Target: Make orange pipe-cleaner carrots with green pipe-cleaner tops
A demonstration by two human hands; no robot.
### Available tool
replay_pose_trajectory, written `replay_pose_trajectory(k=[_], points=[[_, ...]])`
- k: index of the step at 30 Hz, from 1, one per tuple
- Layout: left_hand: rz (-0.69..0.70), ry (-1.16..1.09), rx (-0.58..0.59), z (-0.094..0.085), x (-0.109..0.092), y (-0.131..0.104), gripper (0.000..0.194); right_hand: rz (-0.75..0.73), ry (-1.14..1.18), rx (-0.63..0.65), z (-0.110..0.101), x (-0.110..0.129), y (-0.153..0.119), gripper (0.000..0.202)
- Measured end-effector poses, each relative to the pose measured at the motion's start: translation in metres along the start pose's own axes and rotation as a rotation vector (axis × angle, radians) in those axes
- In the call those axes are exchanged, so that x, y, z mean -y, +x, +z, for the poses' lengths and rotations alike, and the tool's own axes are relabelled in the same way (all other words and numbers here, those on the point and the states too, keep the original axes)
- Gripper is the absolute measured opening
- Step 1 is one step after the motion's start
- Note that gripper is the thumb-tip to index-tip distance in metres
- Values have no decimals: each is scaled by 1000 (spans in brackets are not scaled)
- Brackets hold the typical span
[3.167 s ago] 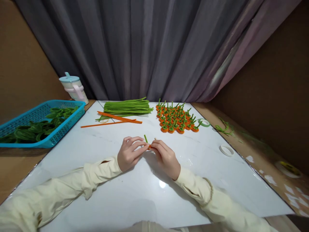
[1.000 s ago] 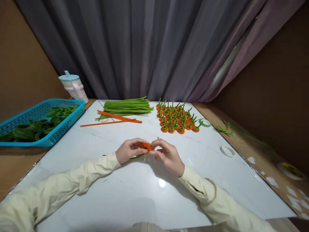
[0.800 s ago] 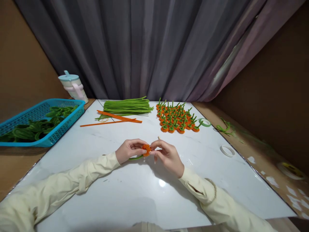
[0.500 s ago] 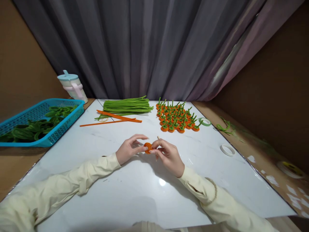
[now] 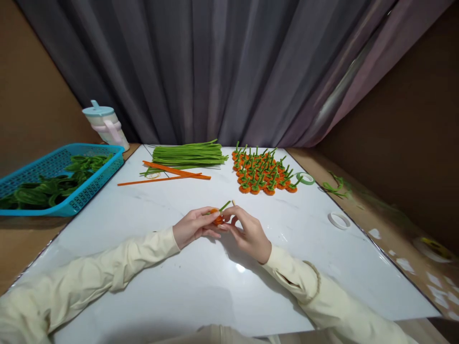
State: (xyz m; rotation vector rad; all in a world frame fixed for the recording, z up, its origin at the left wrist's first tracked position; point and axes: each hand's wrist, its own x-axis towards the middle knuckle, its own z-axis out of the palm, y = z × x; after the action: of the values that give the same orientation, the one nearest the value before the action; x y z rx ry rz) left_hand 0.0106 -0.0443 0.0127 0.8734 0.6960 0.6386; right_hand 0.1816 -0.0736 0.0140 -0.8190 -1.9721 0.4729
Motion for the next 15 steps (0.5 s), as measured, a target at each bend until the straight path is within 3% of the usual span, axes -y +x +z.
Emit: replay_pose_trajectory(k=[8, 15], points=[[-10, 7, 47, -3, -1, 2, 34, 104, 32, 15, 0, 0, 1, 9], [-12, 48, 47, -2, 0, 2, 37, 78, -11, -45, 1, 2, 1, 6]])
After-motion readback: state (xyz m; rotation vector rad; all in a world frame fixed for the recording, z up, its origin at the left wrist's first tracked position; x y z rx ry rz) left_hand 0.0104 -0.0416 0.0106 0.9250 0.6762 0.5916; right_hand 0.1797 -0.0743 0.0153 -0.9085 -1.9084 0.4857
